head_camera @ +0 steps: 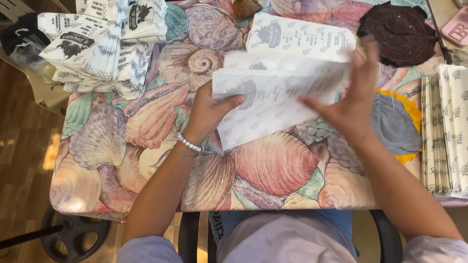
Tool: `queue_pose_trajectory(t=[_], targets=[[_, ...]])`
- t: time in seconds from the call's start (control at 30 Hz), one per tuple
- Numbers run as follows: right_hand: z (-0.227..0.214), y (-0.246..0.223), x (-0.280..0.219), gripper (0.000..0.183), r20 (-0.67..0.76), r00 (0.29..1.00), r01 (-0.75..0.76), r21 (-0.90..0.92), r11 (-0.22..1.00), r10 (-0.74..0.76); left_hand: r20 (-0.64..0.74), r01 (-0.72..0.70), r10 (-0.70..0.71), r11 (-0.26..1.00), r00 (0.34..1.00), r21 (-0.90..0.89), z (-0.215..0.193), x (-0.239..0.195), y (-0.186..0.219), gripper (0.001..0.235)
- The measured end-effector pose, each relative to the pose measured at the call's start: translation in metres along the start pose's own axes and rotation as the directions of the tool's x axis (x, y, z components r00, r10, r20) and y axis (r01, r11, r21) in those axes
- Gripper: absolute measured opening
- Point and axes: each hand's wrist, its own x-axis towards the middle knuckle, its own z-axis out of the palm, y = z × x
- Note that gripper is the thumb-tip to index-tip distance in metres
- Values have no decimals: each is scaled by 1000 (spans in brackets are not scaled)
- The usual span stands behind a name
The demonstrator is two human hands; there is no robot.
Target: Folding printed paper liners into a triangular shape and stacking them on a table.
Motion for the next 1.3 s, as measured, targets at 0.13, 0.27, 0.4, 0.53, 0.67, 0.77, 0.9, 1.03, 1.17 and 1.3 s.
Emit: queue_pose_trajectory(t=[0.13, 0.27, 0.4, 0.53, 0.67, 0.77, 0.9, 1.03, 1.17, 1.3], targets=[[-17, -4, 24, 112, 365, 838, -543, 478, 690, 407, 22, 78, -75, 963, 997, -257, -2, 0, 3, 43], [7, 22, 10, 67, 389, 771, -636, 474, 608, 504, 11, 208, -216, 925, 976, -317, -2, 1, -20, 55], [11, 29, 4, 41, 212, 827, -537, 571, 620, 521, -42, 40, -58, 939, 997, -341, -2, -1, -23, 37], [7, 32, -3, 59, 288, 842, -512, 693, 509, 456, -77, -129, 132, 991, 988, 40, 4, -13, 14, 35], [5, 21, -3, 57, 193, 865, -492, 515, 702, 464, -174, -115, 144, 979, 974, 165, 15, -17, 10, 35], [4, 19, -4, 55, 209, 858, -499, 556, 665, 469, -185, -158, 200, 963, 962, 220, 15, -23, 22, 30], [13, 39, -11, 56, 272, 824, -525, 698, 488, 497, 2, -142, 146, 958, 989, 247, 8, -25, 30, 57], [18, 45, -13, 49, 254, 803, -545, 681, 490, 540, -18, -131, 136, 974, 991, 183, 8, -21, 6, 38], [16, 41, -12, 52, 242, 838, -496, 709, 501, 488, -139, -219, 265, 935, 954, 278, 14, -27, 19, 23], [26, 44, -13, 66, 256, 815, -508, 748, 427, 520, -141, -157, 202, 948, 969, 277, 20, -25, 8, 27]])
